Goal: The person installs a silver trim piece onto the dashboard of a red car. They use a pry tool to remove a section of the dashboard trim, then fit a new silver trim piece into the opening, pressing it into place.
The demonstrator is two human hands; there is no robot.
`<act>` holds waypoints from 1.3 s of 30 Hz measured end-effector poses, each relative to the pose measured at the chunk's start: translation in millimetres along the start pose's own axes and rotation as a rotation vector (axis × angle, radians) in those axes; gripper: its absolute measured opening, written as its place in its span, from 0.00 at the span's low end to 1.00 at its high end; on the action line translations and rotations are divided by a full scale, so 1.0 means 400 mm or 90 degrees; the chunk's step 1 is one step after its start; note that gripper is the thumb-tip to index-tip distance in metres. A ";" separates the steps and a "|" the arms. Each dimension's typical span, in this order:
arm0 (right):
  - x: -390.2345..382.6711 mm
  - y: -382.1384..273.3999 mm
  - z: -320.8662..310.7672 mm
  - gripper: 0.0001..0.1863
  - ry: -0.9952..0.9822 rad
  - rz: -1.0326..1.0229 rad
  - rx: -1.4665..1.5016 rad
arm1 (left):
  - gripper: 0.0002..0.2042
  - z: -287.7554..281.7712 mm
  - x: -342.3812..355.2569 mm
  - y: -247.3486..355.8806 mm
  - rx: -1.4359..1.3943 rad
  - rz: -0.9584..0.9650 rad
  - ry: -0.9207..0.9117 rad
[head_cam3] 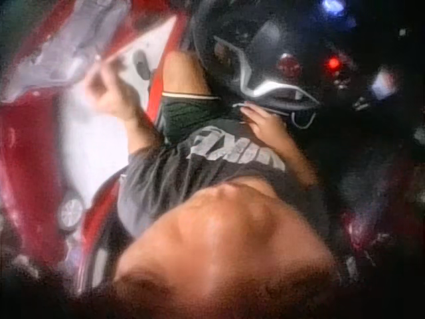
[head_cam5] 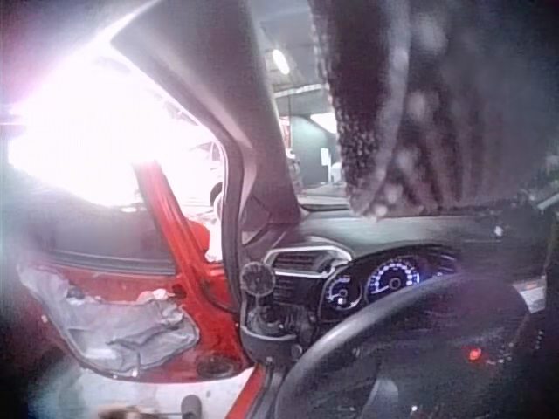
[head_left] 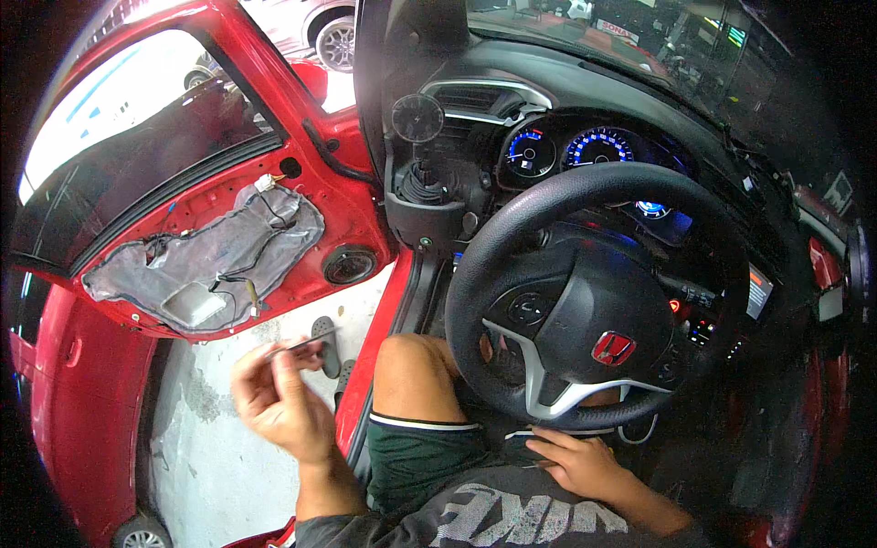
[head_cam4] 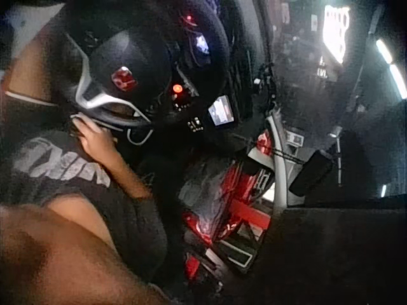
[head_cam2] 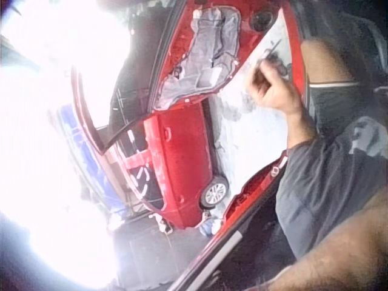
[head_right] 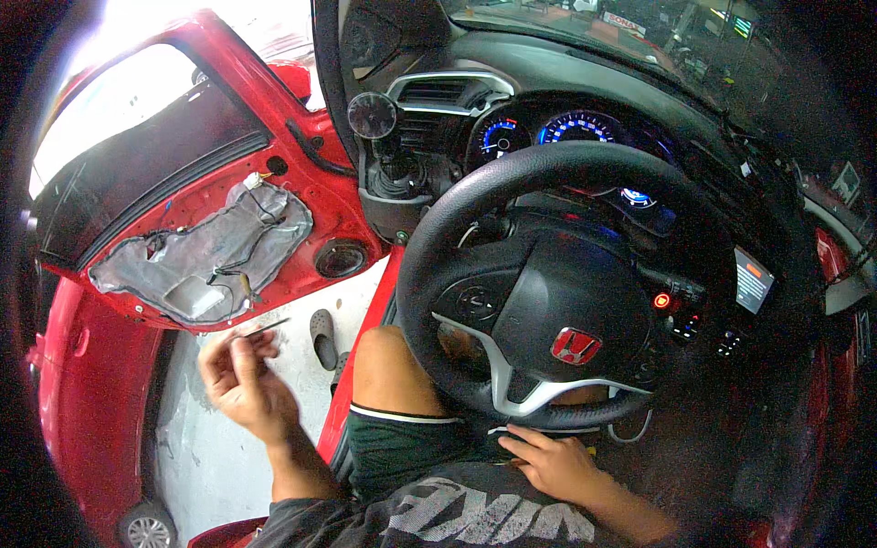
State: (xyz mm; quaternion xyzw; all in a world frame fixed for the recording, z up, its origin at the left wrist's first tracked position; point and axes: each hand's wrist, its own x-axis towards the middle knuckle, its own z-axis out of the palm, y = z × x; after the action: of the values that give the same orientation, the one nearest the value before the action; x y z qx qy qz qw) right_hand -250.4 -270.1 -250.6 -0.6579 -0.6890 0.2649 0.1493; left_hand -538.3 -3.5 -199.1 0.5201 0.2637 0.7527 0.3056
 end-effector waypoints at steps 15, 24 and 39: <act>-0.062 0.070 0.056 0.12 -0.151 0.109 -0.137 | 0.06 -0.345 -0.005 0.020 0.285 -0.065 0.149; -0.107 0.084 0.068 0.10 -0.030 0.197 0.069 | 0.16 -0.471 -0.075 -0.115 0.315 -0.390 0.225; -0.100 0.082 0.046 0.08 -0.030 0.164 0.150 | 0.21 -0.911 -0.096 -0.402 0.321 -0.363 0.633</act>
State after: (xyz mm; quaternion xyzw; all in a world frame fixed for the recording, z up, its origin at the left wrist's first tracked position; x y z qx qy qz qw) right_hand -230.0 -313.0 -278.3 -0.7121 -0.5667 0.3761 0.1740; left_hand -842.2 47.8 -454.4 0.0727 0.6726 0.7078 0.2031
